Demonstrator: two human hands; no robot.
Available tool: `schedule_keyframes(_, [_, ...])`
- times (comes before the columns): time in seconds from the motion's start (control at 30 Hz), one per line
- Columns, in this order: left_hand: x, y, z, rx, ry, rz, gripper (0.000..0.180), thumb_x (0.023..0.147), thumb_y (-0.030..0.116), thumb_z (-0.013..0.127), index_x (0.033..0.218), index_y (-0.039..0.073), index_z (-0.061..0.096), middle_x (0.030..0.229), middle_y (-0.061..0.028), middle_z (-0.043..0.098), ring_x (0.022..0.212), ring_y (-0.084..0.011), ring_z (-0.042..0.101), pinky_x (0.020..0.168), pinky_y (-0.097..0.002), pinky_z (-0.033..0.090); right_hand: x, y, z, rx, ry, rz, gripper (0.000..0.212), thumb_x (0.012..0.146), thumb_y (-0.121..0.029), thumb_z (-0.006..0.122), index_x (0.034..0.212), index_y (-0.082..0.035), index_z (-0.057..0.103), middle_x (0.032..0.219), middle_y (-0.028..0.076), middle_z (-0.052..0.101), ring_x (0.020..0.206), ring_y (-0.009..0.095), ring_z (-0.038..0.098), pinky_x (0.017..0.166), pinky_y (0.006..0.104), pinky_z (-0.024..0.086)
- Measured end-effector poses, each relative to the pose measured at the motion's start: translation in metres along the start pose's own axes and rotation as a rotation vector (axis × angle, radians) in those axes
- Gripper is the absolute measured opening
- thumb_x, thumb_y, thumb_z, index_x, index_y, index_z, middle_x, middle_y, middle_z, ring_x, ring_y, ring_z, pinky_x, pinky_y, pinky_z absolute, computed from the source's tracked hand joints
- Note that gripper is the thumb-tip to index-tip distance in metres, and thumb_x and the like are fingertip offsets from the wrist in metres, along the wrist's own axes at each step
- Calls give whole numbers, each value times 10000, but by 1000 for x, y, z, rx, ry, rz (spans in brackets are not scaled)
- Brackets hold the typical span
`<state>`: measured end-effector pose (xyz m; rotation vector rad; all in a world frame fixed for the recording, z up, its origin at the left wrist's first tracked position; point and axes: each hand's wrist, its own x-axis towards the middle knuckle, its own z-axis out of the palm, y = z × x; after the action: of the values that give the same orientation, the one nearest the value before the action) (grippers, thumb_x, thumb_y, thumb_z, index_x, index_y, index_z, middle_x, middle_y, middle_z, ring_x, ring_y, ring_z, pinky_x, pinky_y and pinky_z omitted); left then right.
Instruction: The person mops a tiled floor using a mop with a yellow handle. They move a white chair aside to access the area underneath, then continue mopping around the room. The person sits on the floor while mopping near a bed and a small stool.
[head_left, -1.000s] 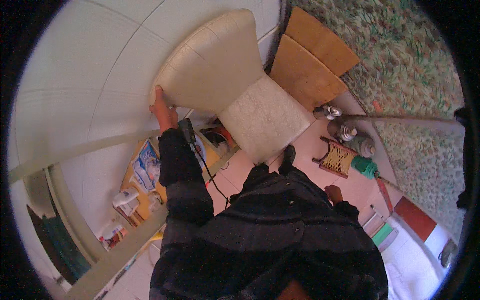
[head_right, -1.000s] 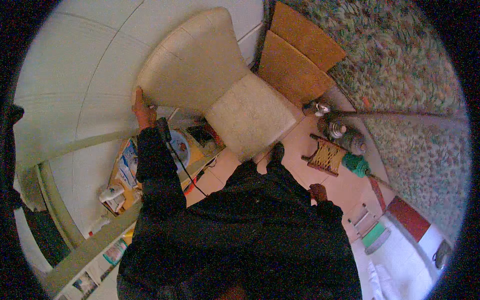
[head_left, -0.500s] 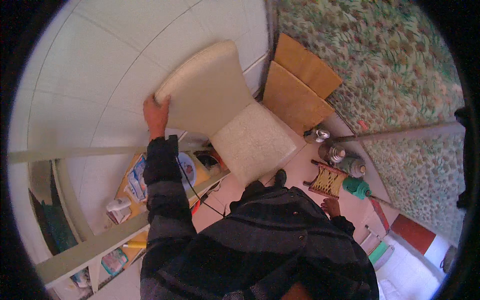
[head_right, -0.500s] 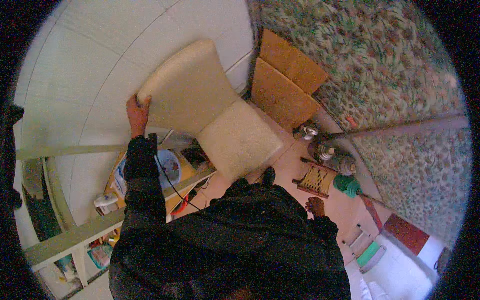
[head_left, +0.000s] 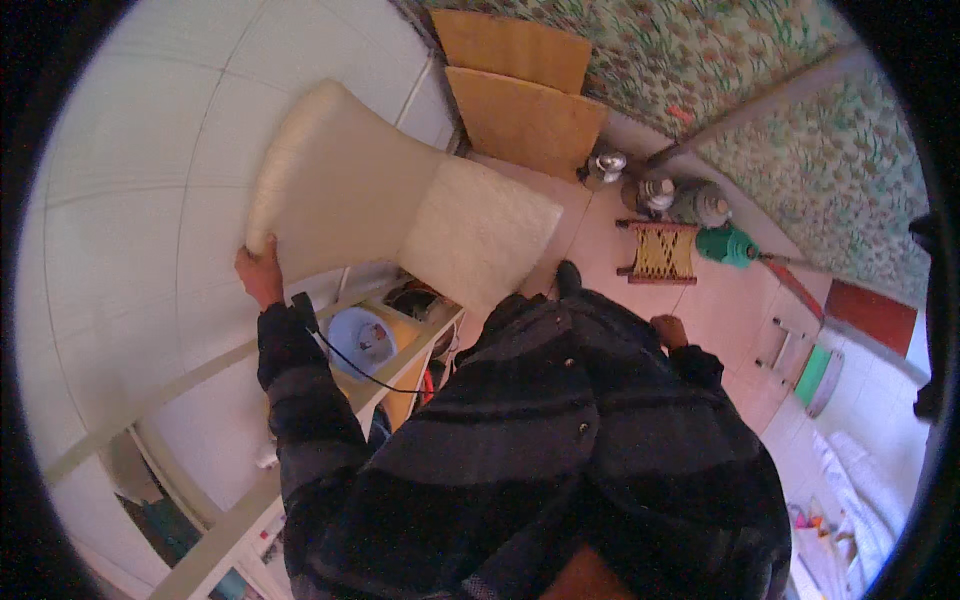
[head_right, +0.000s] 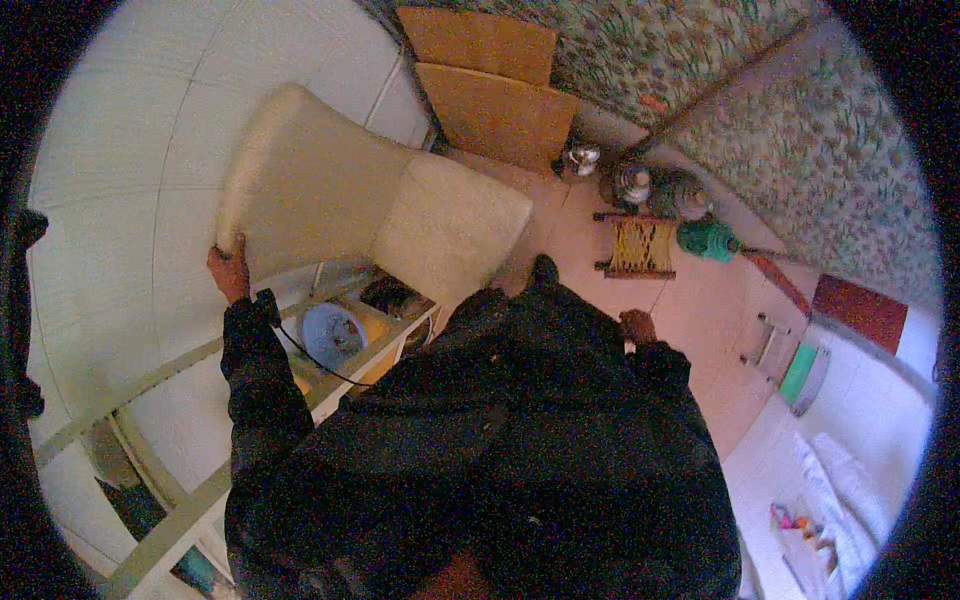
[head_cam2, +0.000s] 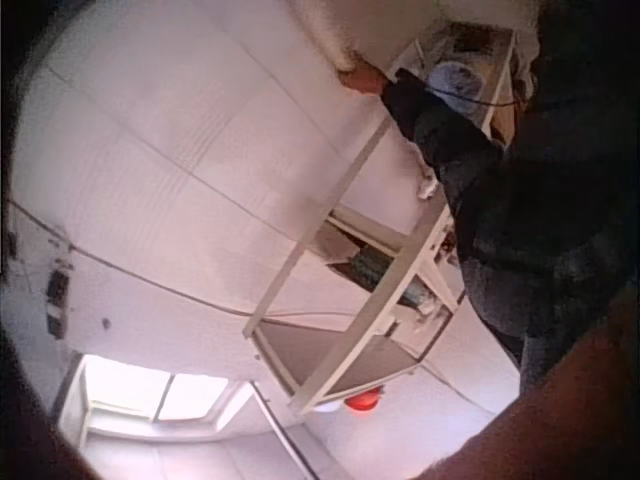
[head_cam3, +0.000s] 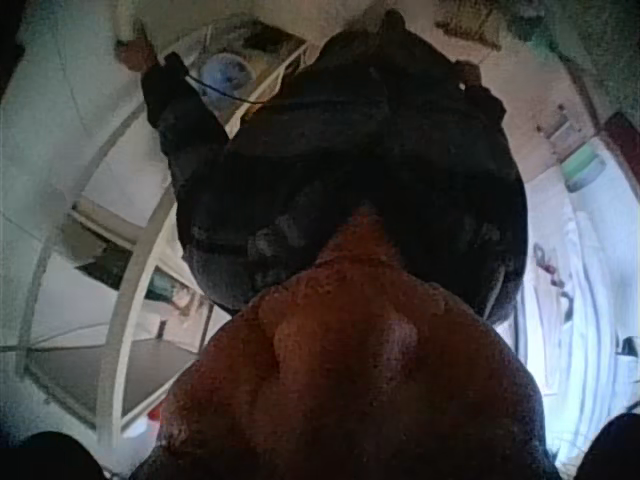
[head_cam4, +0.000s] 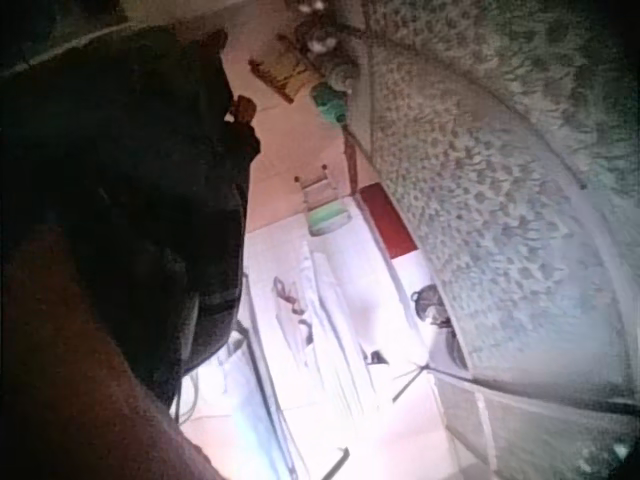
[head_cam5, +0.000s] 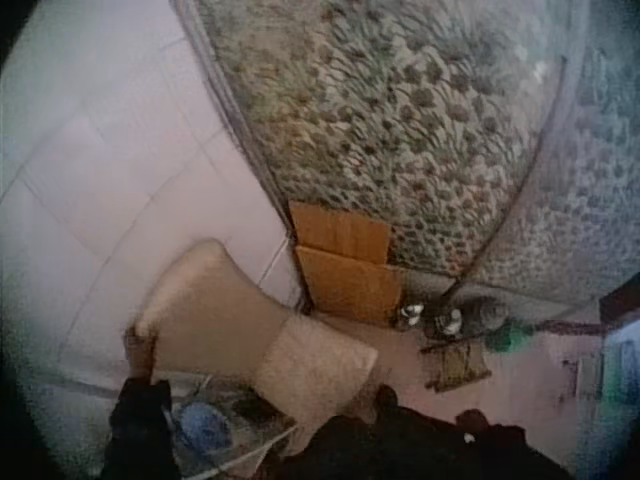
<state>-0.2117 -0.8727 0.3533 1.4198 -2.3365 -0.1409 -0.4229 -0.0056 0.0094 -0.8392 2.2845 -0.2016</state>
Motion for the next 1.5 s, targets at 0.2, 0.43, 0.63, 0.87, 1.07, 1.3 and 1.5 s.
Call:
schedule_keyframes(0.2, [12,-13,-1,-23,-43,-6,786,858,559,773,1310,-63,608,1267,-279,629,1206,-424,588,1014,-513,467,20,-26,18,6,61,-11,203,937,-241,618,912,-60,706,906,158,727,845,359,680,746,465,555])
schedule_keyframes(0.43, [12,-26,12,40,-8,38,694,883,458,768,1279,-92,622,1209,-314,667,1150,-463,628,985,-516,492,0,-18,21,171,311,-182,292,989,-264,574,821,-37,649,741,156,624,766,352,652,697,488,512])
schedule_keyframes(0.63, [-1,-5,10,-58,115,154,671,877,410,775,1266,-114,622,1170,-320,686,1106,-474,650,979,-519,500,-21,25,26,91,327,-235,357,1029,-292,513,777,-51,586,661,94,549,600,292,546,570,473,460])
schedule_keyframes(0.87, [-187,50,32,-313,-471,23,515,958,375,703,1312,6,647,1280,-231,676,1181,-379,639,988,-439,491,-40,51,-21,1120,-275,565,154,1012,-149,596,879,-84,635,690,93,624,486,205,550,419,318,414])
schedule_keyframes(1.07, [-405,48,58,-439,-786,94,389,914,256,721,1207,3,683,1147,-223,732,1074,-391,701,929,-436,542,29,39,-43,1156,-313,179,201,1006,-209,648,1061,-21,695,803,119,705,588,216,657,438,320,483])
schedule_keyframes(1.3, [-533,6,5,-542,-870,-240,388,932,279,717,1180,-18,684,1129,-222,729,1070,-364,708,928,-420,552,13,-56,-58,1180,-410,199,194,961,-175,691,1072,-16,702,839,67,704,697,171,665,551,287,496])
schedule_keyframes(1.5, [-613,-46,-12,-534,-722,-252,395,997,338,643,1165,-17,686,1213,-199,713,1095,-380,688,939,-437,553,-49,-40,-7,-473,-296,-694,216,999,-166,611,1066,13,709,931,110,760,873,259,723,692,397,563])
